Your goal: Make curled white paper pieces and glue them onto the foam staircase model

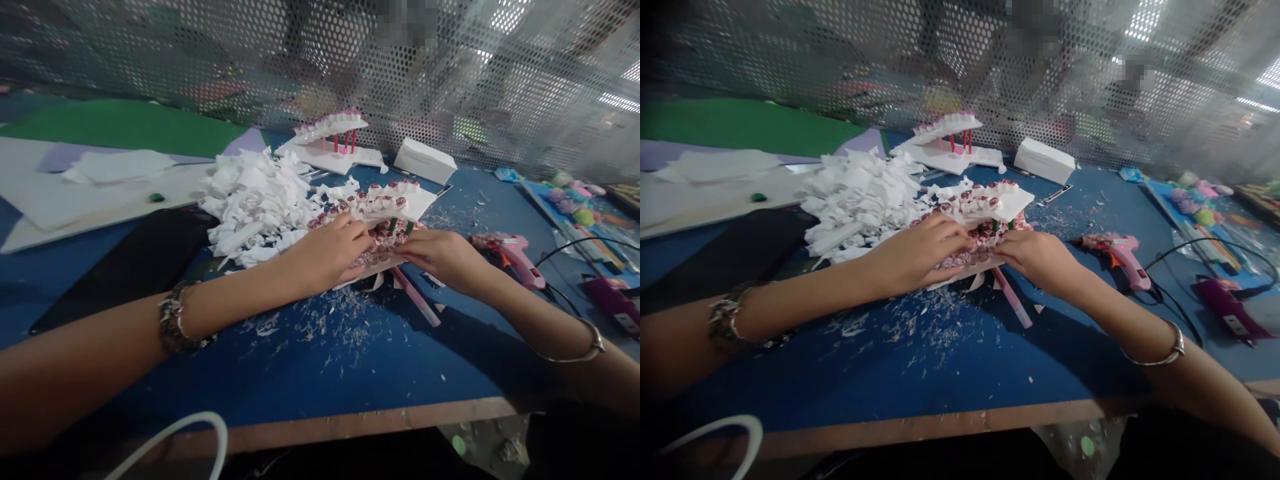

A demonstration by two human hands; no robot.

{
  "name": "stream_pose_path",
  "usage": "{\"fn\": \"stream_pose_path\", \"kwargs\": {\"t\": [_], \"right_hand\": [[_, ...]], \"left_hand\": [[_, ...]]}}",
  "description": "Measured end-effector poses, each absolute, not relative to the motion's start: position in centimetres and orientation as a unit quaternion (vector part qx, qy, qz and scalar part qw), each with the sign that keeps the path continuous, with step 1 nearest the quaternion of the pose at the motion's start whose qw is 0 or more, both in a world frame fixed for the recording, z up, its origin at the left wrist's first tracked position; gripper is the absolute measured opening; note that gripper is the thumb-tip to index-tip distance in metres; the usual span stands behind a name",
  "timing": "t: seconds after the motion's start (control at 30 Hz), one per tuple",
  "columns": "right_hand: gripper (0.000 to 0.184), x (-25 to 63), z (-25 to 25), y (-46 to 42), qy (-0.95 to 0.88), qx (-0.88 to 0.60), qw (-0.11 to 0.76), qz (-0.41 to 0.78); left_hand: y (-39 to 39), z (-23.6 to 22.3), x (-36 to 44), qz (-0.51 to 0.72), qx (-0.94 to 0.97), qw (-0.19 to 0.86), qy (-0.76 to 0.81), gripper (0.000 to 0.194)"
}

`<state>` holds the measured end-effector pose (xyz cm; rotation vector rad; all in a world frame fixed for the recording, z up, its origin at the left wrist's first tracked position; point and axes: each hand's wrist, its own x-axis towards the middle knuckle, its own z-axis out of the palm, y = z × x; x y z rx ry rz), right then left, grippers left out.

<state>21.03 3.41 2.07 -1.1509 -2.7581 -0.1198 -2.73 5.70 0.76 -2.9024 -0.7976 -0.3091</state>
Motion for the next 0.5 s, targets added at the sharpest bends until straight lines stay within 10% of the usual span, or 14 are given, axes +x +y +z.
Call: {"fn": "stream_pose_path", "kwargs": {"t": [0.5], "right_hand": [[0.024,20.88,1.34,3.95,-0.899,-0.393,0.191,-0.031]], "left_hand": [[5.09,1.19,-2.37,-0.088,-0.955,0.126,-0.253,0.035]]}}
